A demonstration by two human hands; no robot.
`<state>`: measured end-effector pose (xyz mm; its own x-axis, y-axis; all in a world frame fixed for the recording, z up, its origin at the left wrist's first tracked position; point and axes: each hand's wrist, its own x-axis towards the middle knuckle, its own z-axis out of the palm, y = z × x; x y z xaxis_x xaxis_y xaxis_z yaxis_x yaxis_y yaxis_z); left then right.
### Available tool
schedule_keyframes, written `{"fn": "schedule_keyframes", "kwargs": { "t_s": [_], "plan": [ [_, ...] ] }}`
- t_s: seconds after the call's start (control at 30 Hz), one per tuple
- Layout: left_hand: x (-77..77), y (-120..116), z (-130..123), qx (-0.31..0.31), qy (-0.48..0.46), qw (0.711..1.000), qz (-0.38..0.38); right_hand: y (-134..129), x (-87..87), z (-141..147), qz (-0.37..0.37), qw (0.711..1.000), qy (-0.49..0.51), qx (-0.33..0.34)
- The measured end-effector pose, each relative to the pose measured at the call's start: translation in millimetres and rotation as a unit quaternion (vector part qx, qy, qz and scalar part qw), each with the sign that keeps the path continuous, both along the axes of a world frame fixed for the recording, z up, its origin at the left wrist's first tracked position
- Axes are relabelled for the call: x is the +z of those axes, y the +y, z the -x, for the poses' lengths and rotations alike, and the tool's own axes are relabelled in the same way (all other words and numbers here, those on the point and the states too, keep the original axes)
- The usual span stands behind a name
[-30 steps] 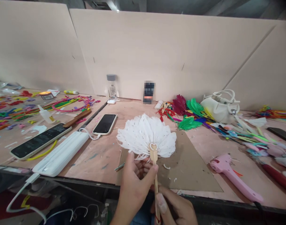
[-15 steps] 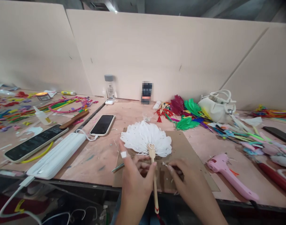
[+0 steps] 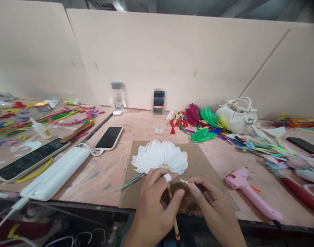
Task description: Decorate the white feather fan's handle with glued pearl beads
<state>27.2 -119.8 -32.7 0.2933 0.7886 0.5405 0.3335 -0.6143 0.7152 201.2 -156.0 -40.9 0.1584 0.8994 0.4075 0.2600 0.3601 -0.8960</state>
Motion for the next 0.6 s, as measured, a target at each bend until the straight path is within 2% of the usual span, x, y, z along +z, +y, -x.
{"fn": "schedule_keyframes", "kwargs": {
  "t_s": [0.1,0.23,0.33,0.47,0.6],
  "plan": [
    [9.0,3,2,-0.053,-0.070,0.995,0.047,0,-1.0,9,0.006,0.998,0.044,0.038],
    [8.7,7,0,-0.066,-0.150,0.981,0.105,0,-2.7,20,-0.034,0.997,0.054,0.034],
    [5.4,6,0,-0.067,-0.176,0.973,0.130,1,-5.3,22,-0.051,0.998,0.017,0.035],
    [2.0,2,0,-0.042,-0.176,0.974,0.137,0,-3.8,18,-0.083,0.996,-0.036,-0.008],
    [1.0,-1,0,-0.021,-0.146,0.982,0.120,-1,8.1,13,-0.171,0.975,-0.128,-0.066]
  ]
}}
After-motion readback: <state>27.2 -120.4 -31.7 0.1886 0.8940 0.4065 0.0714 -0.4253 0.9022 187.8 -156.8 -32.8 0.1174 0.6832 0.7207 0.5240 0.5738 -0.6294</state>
